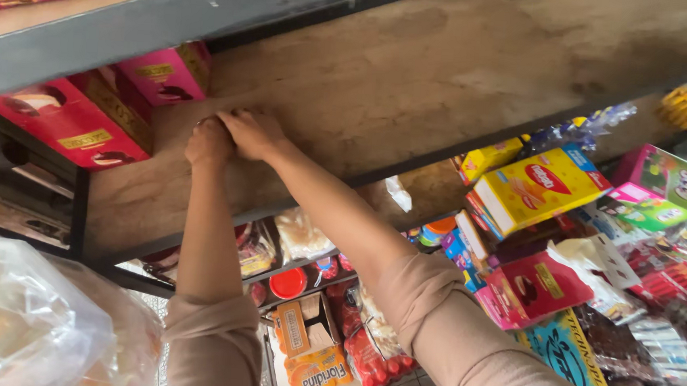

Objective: The person wipes a wooden shelf surface with a white tissue, removes a hair tie, and then wipes and restacks several boxes of Choco Pie snacks. The person handles the boxes one at a time, wiping their surfaces before placing them back on the shelf.

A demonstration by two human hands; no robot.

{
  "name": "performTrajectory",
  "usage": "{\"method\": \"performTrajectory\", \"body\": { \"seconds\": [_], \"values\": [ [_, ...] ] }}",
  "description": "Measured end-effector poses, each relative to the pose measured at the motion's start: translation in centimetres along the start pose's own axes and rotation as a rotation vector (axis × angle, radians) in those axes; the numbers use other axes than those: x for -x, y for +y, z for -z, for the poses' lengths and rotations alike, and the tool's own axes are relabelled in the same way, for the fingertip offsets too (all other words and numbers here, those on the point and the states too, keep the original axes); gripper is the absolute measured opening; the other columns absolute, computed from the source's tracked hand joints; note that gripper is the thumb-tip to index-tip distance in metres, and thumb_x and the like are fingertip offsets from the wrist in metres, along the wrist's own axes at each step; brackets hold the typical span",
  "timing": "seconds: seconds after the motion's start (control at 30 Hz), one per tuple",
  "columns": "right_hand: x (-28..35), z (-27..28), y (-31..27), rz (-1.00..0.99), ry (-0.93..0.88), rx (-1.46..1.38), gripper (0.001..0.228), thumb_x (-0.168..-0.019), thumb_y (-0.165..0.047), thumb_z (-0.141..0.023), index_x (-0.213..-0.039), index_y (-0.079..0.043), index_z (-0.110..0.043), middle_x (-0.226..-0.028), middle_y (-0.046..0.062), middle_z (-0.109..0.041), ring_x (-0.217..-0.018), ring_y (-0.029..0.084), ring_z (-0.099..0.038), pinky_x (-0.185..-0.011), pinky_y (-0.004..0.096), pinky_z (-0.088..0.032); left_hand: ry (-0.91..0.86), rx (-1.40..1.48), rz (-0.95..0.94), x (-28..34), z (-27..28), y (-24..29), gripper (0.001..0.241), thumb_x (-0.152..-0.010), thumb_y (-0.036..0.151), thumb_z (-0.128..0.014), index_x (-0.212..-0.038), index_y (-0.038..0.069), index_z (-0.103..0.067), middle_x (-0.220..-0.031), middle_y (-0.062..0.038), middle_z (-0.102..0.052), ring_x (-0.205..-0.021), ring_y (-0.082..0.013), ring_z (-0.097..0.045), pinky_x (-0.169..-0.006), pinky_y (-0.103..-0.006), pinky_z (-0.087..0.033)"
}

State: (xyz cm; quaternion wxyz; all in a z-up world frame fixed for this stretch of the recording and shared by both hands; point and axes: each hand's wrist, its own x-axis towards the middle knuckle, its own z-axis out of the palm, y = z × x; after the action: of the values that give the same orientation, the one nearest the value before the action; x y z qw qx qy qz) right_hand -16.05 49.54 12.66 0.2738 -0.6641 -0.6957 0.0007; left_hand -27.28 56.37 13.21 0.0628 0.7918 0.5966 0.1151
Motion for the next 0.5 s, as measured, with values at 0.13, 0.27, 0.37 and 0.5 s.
{"method": "performTrajectory", "body": {
  "seconds": [0.13,0.27,0.37,0.5],
  "values": [
    [2.9,3.3,-0.5,0.027,0.049,-0.01,0.058,-0.083,-0.021,-0.072,-0.138,-0.018,-0.051,-0.132,0.01,-0.066,-0.122,0.032,-0.063,-0.097,0.05,-0.051,0.003,-0.138,-0.116,3.3,2.4,2.3,0.039,-0.093,0.027,-0.061,-0.127,0.007,-0.066,-0.129,-0.024,-0.066,-0.116,-0.0433,-0.065,-0.092,-0.0531,-0.055],
    [7.8,6.8,0.3,0.018,0.212,-0.087,0.06,-0.079,-0.019,-0.074,-0.135,-0.016,-0.053,-0.117,0.013,-0.072,-0.11,0.036,-0.067,-0.093,0.052,-0.052,0.113,-0.072,-0.168,8.2,3.9,6.0,0.033,-0.095,0.032,-0.063,-0.114,0.006,-0.072,-0.116,-0.026,-0.07,-0.103,-0.0458,-0.069,-0.085,-0.0539,-0.056],
    [11.5,10.2,2.0,0.025,0.347,-0.117,0.059,-0.081,-0.011,-0.07,-0.138,-0.016,-0.053,-0.105,0.013,-0.076,-0.098,0.036,-0.072,-0.087,0.052,-0.054,0.297,0.029,-0.297,11.9,4.6,10.4,0.026,-0.096,0.027,-0.063,-0.105,0.005,-0.074,-0.106,-0.023,-0.074,-0.092,-0.0458,-0.072,-0.077,-0.0551,-0.058],
    [16.9,15.5,5.4,0.024,0.432,-0.211,0.059,-0.081,-0.011,-0.072,-0.137,-0.017,-0.053,-0.098,0.013,-0.077,-0.092,0.036,-0.073,-0.076,0.048,-0.057,0.405,0.215,-0.391,17.0,4.6,17.7,0.02,-0.099,0.027,-0.065,-0.104,0.009,-0.074,-0.097,-0.022,-0.074,-0.083,-0.0474,-0.07,-0.071,-0.0561,-0.056]
  ]
}}
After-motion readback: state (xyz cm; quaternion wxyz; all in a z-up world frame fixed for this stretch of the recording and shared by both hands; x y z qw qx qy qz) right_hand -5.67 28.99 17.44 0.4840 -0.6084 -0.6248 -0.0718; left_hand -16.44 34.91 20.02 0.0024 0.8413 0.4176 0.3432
